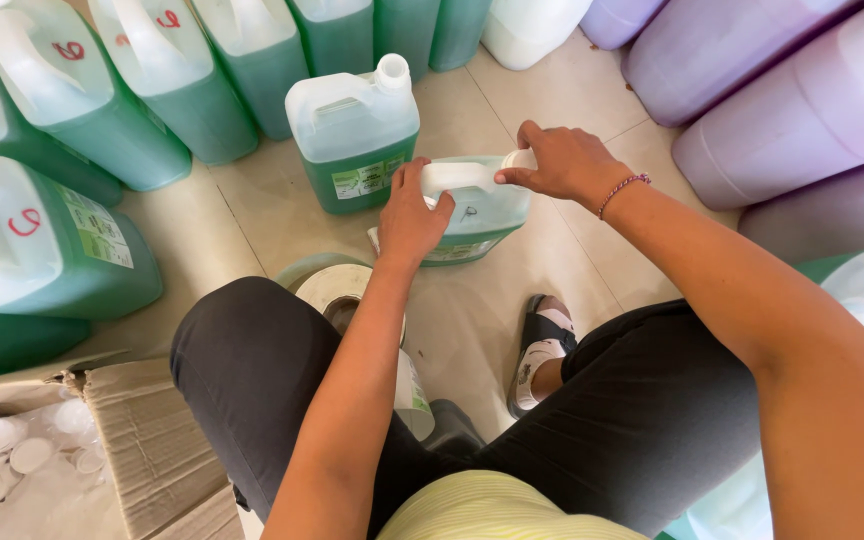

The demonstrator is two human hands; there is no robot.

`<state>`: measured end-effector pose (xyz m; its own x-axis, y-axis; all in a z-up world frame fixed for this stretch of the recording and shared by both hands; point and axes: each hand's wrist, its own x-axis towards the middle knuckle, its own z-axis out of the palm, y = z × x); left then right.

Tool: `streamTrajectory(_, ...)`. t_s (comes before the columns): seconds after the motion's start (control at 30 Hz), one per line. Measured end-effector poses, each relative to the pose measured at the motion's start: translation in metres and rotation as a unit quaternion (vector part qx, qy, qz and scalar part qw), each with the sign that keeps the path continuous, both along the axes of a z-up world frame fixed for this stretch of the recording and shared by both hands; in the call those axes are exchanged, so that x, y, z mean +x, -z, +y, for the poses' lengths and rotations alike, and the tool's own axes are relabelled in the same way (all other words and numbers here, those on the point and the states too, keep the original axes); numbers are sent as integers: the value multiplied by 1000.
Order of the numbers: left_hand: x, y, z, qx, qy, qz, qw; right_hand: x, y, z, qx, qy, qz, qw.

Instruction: The person marks the caps of plastic jugs with a marker, applies labels to the jugs, and then inserts seals into the openings before screwing the caps back on.

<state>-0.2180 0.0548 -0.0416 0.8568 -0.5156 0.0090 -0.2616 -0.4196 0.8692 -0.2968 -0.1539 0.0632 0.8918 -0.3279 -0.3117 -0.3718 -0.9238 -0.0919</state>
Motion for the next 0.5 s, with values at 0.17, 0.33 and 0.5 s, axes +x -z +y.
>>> streamTrajectory(0.17, 4, 1, -2, 0, 0, -5, 1000, -2, 20, -13, 42, -58, -64, 995)
streamTrajectory(0.33, 7, 3, -4, 12, 3, -9, 1000, -8, 34, -16, 63, -87, -102, 989)
streamTrajectory(0.5, 7, 0, -5, 19, -3, -15, 1000, -10, 29, -15, 76, -79, -95, 989)
